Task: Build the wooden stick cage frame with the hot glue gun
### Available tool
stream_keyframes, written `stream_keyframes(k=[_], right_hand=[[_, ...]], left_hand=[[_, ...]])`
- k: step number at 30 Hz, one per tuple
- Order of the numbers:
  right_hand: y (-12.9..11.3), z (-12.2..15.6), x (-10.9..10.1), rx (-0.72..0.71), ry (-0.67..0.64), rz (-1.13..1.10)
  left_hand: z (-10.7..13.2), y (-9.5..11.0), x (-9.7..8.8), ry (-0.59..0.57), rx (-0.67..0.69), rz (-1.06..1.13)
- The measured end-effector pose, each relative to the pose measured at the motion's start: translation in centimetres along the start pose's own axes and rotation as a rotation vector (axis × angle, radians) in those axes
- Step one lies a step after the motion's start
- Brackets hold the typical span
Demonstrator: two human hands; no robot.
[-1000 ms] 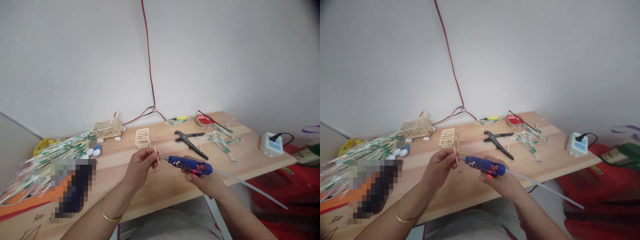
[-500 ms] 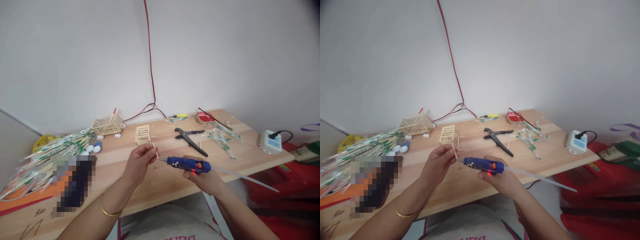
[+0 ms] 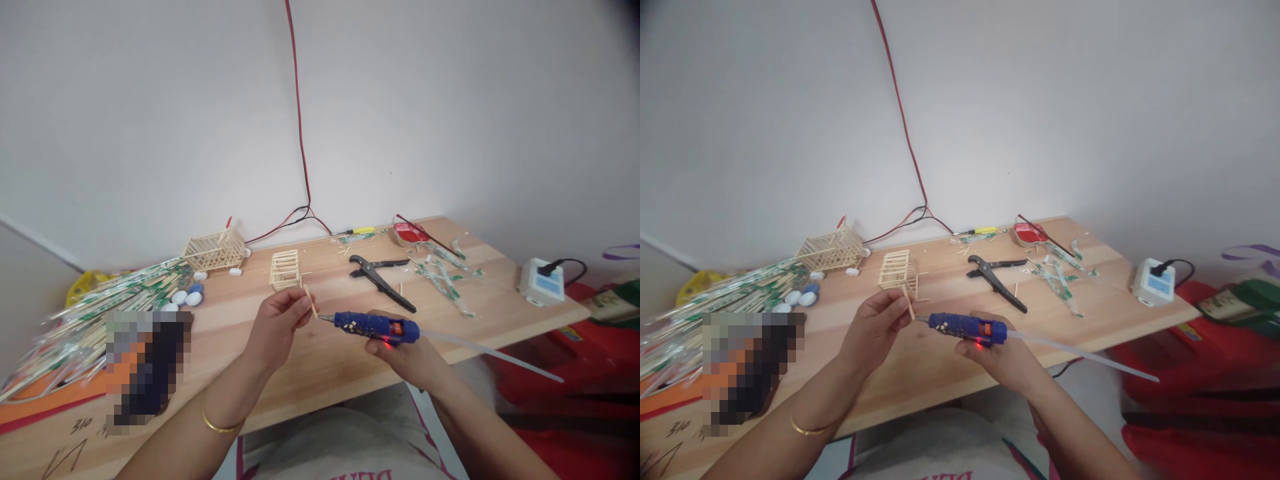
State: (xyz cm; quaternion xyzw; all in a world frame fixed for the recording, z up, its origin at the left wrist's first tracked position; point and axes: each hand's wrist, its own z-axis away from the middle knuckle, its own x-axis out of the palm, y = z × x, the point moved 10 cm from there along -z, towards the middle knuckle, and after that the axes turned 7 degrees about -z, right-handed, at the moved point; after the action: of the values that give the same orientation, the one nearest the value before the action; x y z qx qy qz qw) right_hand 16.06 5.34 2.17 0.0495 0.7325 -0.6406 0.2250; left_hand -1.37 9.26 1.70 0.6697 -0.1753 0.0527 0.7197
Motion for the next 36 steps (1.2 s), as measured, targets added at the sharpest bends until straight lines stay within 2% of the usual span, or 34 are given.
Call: stream_keyframes(k=[8,13,19,36], right_hand=[[1.1,0.0,-0.3,0.103,0.006,-0.062],[0.4,0.2,-0.2,0.007,-0.048,-0.149],[-0.6,0.2,0.3,-0.035,-0.071,-0.157],[-0.3,0.0,0.5,-0.011,-0.048,-0.114]], left_hand=[[0.0,0.0,0.0,0.006,-0.016,-0.002],[0.1,0.1,0.0,0.025,-0.022,-0.012],[0.0,0.0,0.0,0.02,-0.02,-0.013],[0.0,-0.3,0.0,0.022,-0.033,-0.017]])
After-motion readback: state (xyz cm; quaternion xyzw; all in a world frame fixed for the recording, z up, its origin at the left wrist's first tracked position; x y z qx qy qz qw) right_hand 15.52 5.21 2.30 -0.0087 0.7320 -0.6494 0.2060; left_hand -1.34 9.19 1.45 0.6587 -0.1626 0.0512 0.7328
